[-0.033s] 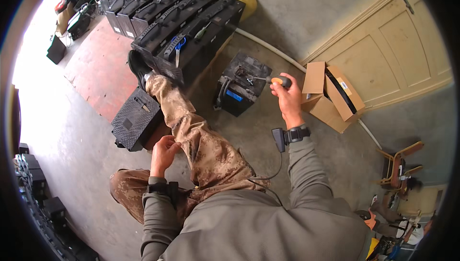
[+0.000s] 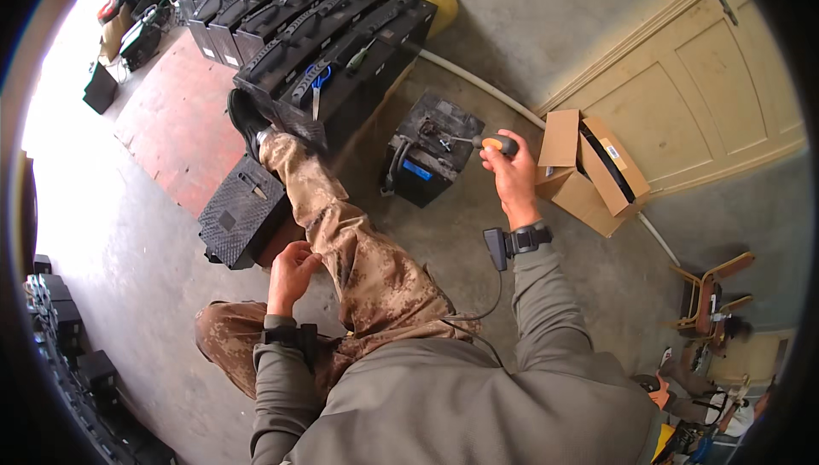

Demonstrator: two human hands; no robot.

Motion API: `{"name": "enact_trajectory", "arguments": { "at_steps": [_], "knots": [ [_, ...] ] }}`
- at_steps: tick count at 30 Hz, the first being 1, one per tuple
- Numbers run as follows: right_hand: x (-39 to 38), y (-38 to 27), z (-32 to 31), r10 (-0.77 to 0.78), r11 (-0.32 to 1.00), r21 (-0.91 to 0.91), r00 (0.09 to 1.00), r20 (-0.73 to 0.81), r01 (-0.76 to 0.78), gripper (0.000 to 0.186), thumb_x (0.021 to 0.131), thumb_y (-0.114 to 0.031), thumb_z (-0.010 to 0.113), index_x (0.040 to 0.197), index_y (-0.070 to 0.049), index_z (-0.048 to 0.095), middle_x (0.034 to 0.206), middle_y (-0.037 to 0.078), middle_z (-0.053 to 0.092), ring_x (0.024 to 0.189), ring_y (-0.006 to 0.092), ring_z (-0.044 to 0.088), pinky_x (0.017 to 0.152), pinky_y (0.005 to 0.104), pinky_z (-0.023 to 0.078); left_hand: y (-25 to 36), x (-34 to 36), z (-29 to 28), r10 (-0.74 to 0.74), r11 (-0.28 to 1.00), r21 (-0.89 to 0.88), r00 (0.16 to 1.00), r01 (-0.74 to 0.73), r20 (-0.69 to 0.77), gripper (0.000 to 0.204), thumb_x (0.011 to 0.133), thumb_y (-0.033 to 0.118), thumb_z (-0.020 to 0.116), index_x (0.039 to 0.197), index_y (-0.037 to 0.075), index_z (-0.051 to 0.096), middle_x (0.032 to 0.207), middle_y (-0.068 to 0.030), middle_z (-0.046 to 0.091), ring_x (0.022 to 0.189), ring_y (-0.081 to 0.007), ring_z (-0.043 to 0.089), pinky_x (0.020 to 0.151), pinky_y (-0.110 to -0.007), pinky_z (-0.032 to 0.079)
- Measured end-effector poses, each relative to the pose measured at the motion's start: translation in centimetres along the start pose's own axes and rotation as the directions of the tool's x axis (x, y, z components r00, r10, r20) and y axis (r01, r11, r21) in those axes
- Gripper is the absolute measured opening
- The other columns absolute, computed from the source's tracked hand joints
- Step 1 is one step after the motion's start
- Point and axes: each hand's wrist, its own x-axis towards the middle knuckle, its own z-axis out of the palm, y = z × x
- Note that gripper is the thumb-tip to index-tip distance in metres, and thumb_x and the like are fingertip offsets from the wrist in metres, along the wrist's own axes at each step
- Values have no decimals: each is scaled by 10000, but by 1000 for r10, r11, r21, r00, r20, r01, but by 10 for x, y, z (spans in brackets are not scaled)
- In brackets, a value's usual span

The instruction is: Using a screwdriver to remove or install a cover on a portable electronic battery unit.

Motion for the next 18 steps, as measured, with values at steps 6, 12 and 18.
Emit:
{"name": "enact_trajectory", "arguments": {
  "at_steps": [6, 12, 18],
  "knots": [
    [-1, 4, 7, 4, 1000, 6, 1000, 12, -4, 411, 921, -95, 657, 1292, -12, 500, 1064, 107, 657, 899, 162, 676, 749, 274, 561, 5, -7, -1, -25, 1000, 4, 1000, 25, 8, 407, 821, 245, 741, 1113, -28, 660, 839, -153, 715, 790, -268, 694, 733, -372, 532],
    [3, 12, 9, 10, 1000, 2, 1000, 26, -10, 411, 927, -105, 655, 1297, -21, 498, 1081, 100, 649, 909, 163, 673, 748, 273, 559, 4, -8, -1, -28, 1000, 4, 1000, 27, 10, 422, 820, 247, 741, 1130, -26, 653, 858, -155, 714, 803, -273, 692, 745, -378, 531],
    [6, 15, 16, 12, 1000, 12, 999, 30, -13, 411, 921, -86, 653, 1292, -4, 497, 1063, 105, 660, 886, 162, 673, 732, 275, 557, 4, -8, -1, -25, 1000, -4, 1000, 25, 13, 430, 820, 251, 740, 1141, -21, 651, 880, -159, 715, 826, -279, 692, 755, -384, 532]
  ]
}}
